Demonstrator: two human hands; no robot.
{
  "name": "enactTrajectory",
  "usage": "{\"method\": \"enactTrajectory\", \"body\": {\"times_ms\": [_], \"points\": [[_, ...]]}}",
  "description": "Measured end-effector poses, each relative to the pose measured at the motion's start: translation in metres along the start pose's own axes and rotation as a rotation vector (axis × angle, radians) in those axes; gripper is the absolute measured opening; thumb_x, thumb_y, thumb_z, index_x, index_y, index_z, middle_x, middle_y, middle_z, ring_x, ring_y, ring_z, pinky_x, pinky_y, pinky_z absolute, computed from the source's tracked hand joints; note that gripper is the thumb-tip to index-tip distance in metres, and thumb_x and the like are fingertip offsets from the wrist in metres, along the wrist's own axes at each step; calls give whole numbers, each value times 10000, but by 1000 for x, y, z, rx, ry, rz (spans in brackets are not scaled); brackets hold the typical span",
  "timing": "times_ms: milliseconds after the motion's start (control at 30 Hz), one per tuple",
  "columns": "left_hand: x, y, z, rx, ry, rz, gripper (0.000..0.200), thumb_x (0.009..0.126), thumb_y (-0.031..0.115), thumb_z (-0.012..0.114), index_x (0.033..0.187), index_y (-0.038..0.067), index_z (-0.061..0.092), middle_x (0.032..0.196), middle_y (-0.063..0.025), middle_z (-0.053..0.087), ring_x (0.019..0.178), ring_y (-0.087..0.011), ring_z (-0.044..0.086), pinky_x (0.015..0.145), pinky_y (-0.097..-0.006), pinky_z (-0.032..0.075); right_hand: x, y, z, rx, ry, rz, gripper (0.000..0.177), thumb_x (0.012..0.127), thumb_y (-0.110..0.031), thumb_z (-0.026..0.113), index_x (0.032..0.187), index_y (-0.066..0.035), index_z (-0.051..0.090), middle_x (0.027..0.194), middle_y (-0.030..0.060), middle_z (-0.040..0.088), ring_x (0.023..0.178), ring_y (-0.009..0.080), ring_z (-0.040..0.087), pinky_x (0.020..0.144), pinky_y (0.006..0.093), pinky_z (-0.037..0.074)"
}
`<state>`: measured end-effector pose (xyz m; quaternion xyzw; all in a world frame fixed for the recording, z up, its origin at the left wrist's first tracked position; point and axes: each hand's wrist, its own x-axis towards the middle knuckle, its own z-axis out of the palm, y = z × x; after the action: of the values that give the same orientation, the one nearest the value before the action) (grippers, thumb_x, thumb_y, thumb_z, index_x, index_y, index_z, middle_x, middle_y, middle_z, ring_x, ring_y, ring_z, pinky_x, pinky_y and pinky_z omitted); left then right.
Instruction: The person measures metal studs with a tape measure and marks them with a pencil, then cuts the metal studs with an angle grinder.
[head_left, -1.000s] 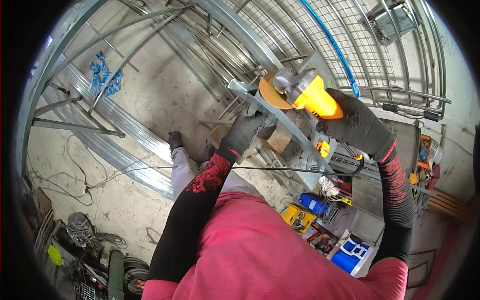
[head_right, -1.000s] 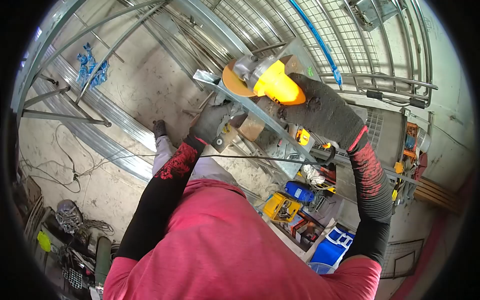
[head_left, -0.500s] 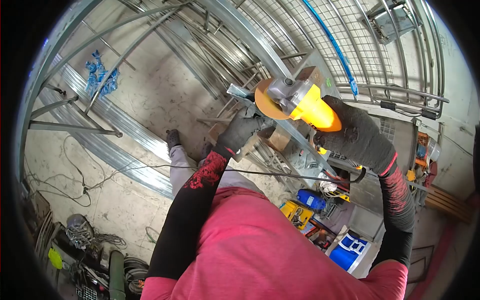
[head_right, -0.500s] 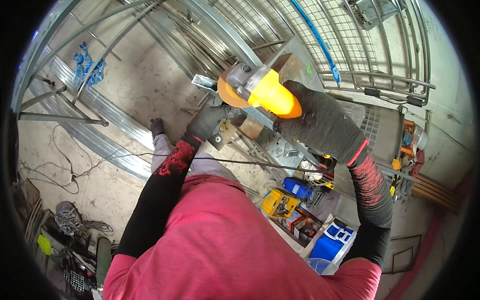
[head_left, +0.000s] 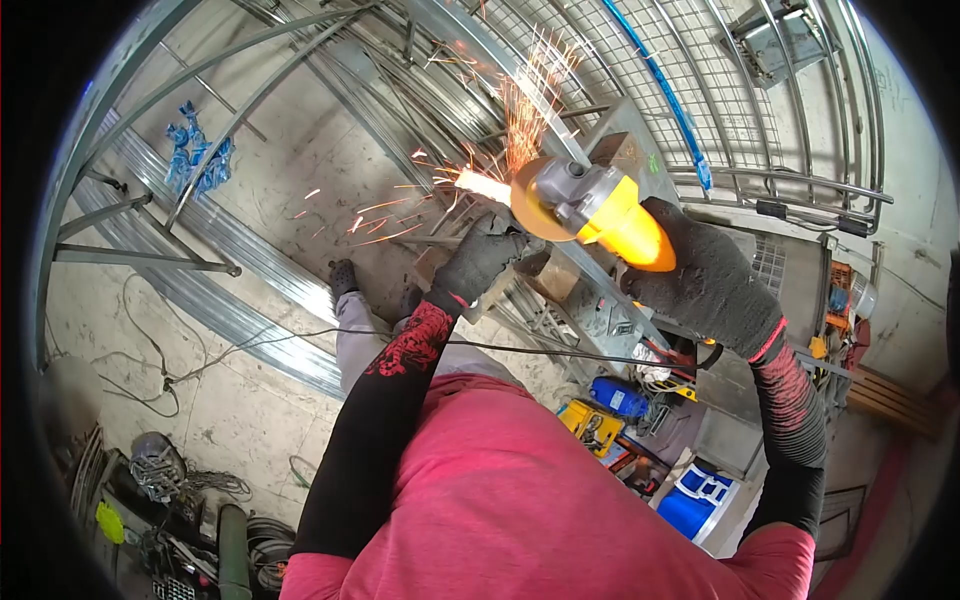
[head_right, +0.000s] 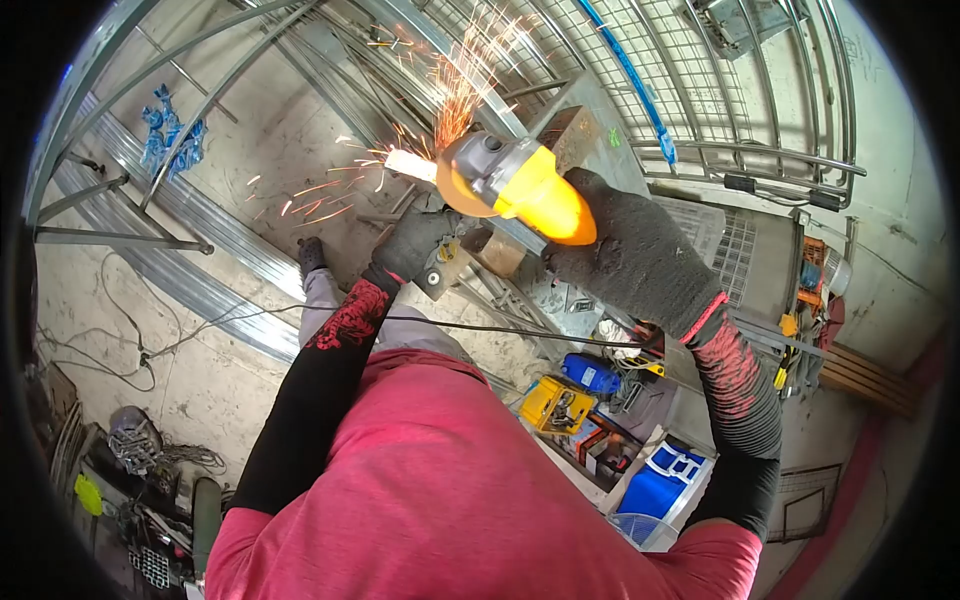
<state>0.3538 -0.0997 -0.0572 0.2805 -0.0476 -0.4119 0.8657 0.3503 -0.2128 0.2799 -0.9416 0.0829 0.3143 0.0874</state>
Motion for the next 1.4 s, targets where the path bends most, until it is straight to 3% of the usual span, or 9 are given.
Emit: {"method": "enactTrajectory", "body": {"times_ms": [67, 167, 400, 467, 833, 1100, 1267, 1333, 1400], "points": [[2, -2, 0, -45, -16, 7, 345, 963, 53, 718, 1300, 37, 643, 1206, -33, 703, 1118, -122, 655, 988, -289, 535, -1, 4, -4, -6, 60, -25, 685, 832, -276, 820, 1400, -7, 548, 1080, 218, 726, 998, 361, 731, 883, 429, 557], [2, 0, 2, -61, -23, 23, 365, 958, 61, 735, 1308, 36, 633, 1193, -35, 704, 1109, -121, 653, 977, -290, 541, 0, 15, -1, 152, 115, -118, 580, 857, -303, 791, 1311, -20, 567, 1045, 241, 715, 987, 422, 708, 844, 453, 554], [0, 8, 7, -25, -3, -1, 439, 965, 79, 737, 1370, 15, 579, 1250, -44, 683, 1127, -124, 647, 995, -298, 538, 9, 3, -3, 182, 26, -91, 582, 870, -308, 797, 1317, -12, 573, 1077, 213, 725, 1045, 394, 712, 901, 440, 552], [0, 9, 6, 29, 1, 21, 430, 968, 82, 733, 1365, 11, 584, 1262, -44, 679, 1130, -123, 645, 998, -295, 534, 15, -3, -5, 136, -10, -58, 806, 846, -262, 856, 1485, 58, 482, 1264, 205, 700, 1163, 250, 687, 1010, 374, 527], [4, 1, 1, -19, -39, -46, 467, 948, 52, 741, 1384, 16, 576, 1300, -76, 678, 1169, -151, 659, 1014, -309, 532, 53, -9, -5, 148, -91, -134, 680, 876, -282, 836, 1427, -6, 549, 1215, 168, 727, 1130, 244, 698, 991, 377, 528], [7, -2, 1, 23, -47, -1, 467, 923, 60, 765, 1354, 12, 590, 1199, -50, 702, 1095, -133, 667, 994, -318, 538, 69, -19, -8, 132, -114, -184, 634, 895, -257, 809, 1430, -35, 550, 1154, 151, 739, 1076, 254, 719, 967, 387, 543], [3, 4, 4, -18, -48, -19, 444, 931, 83, 760, 1339, 10, 601, 1198, -36, 691, 1076, -125, 656, 968, -300, 539, 75, -25, -6, 74, -49, -198, 563, 883, -302, 785, 1352, -51, 600, 1075, 171, 752, 993, 300, 749, 888, 408, 581], [3, 5, 4, -27, -48, -32, 476, 923, 80, 767, 1360, 14, 590, 1222, -43, 688, 1107, -126, 652, 1002, -308, 524, 73, -26, -11, 91, -91, -166, 588, 885, -271, 798, 1382, -48, 576, 1122, 161, 740, 1017, 280, 737, 914, 400, 569], [3, 6, 5, -2, -45, 11, 406, 935, 101, 756, 1304, 7, 616, 1145, -26, 694, 1028, -101, 652, 926, -284, 548, 69, -29, -18, 105, -131, -133, 617, 886, -239, 811, 1412, -45, 552, 1169, 152, 728, 1041, 260, 725, 939, 392, 557]]}}
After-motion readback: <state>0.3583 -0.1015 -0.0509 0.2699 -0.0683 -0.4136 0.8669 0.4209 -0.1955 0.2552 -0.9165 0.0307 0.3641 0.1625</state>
